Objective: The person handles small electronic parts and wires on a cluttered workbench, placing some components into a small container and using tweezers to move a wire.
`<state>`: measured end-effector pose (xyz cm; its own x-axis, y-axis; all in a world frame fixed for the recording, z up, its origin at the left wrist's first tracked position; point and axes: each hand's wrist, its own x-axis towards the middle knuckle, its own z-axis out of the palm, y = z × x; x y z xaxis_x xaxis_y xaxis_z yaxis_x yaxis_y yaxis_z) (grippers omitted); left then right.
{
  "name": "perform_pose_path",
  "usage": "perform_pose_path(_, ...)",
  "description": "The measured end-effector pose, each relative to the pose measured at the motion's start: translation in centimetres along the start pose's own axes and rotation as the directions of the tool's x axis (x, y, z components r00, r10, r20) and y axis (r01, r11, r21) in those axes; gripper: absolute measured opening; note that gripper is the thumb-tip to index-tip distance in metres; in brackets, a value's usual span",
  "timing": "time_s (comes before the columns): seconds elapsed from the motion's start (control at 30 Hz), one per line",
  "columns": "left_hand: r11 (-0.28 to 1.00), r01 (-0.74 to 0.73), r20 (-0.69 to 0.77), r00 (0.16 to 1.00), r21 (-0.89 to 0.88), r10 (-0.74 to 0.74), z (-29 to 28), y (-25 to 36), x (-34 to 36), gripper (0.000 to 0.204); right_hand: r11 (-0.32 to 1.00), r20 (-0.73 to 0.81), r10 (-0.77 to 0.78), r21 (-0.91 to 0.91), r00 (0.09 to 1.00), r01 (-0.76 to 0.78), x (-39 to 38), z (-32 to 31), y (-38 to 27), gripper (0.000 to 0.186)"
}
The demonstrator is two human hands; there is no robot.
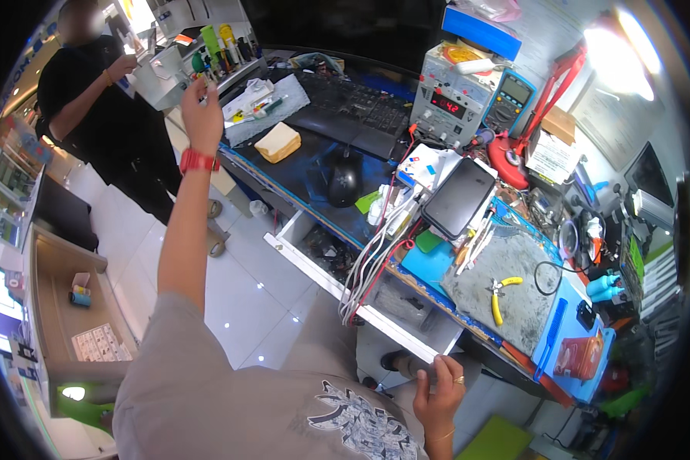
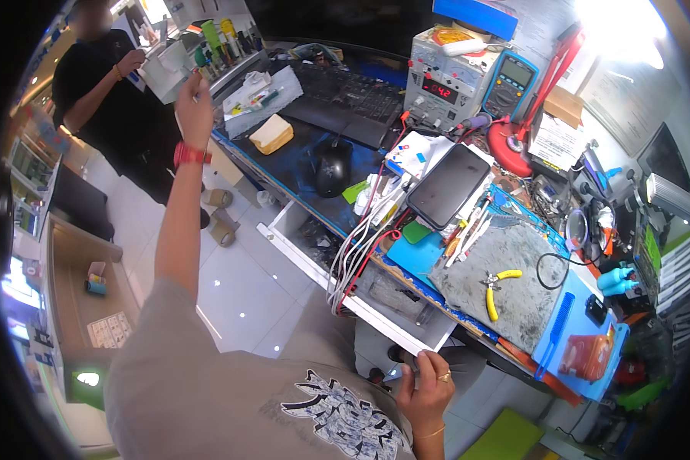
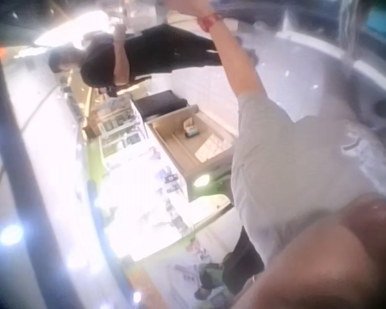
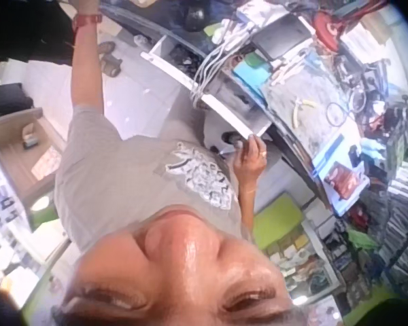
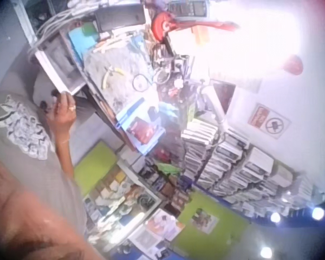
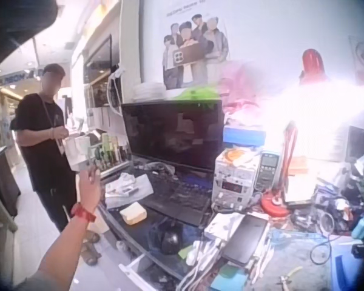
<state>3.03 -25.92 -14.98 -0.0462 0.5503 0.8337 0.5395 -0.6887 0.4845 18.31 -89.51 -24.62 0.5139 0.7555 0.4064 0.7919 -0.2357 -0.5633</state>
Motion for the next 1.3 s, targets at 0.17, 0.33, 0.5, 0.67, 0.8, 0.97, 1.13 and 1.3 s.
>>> perform_pose_path(0.17, 0.998, -0.03, 0.21, 0.977, 0.051, 0.019, -5.3, 2.0, -7.5, 0.027, 1.0, -0.004, -0.003, 0.005, 1.0, 0.003, 0.4, 0.1, 0.4, 0.039)
perform_pose_path(0.33, 0.988, 0.011, 0.52, 0.849, 0.155, -0.091, 0.5, 0.2, -5.1, 0.029, 0.993, 0.008, -0.113, 0.029, 0.994, 0.113, 1.1, -0.6, -0.7, 0.04)
perform_pose_path(0.5, 0.924, -0.191, 0.804, 0.57, 0.33, -0.169, 6.2, 2.3, -1.0, 0.036, 0.998, 0.005, -0.06, 0.017, 0.998, 0.059, -0.5, -0.8, -0.6, 0.039)
perform_pose_path(0.67, 0.845, -0.328, 0.868, 0.415, 0.422, -0.273, 9.7, 2.5, 0.1, 0.042, 1.0, 0.013, 0.022, -0.006, 1.0, -0.022, -1.9, -0.2, -0.2, 0.038)
perform_pose_path(0.8, 0.879, -0.347, 0.911, 0.363, 0.327, -0.195, 10.4, -0.9, 1.2, 0.037, 0.999, 0.045, 0.036, -0.001, 0.998, -0.036, -1.9, 0.4, -0.1, 0.038)
perform_pose_path(0.97, 0.935, -0.332, 0.874, 0.482, 0.127, 0.052, 9.4, -2.5, 3.5, 0.029, 0.996, 0.107, 0.087, -0.003, 0.99, -0.087, -1.2, 0.8, -0.2, 0.038)
perform_pose_path(1.13, 0.824, -0.512, 0.862, 0.503, 0.242, 0.059, 7.1, -3.2, 7.7, 0.024, 0.996, 0.143, 0.094, -0.005, 0.985, -0.094, -0.3, 1.6, -0.3, 0.038)
perform_pose_path(1.3, 0.796, -0.544, 0.887, 0.461, 0.267, 0.018, 8.6, -2.7, 5.0, 0.02, 0.995, 0.166, 0.1, -0.023, 0.981, -0.098, 0.3, 1.8, -1.1, 0.038)
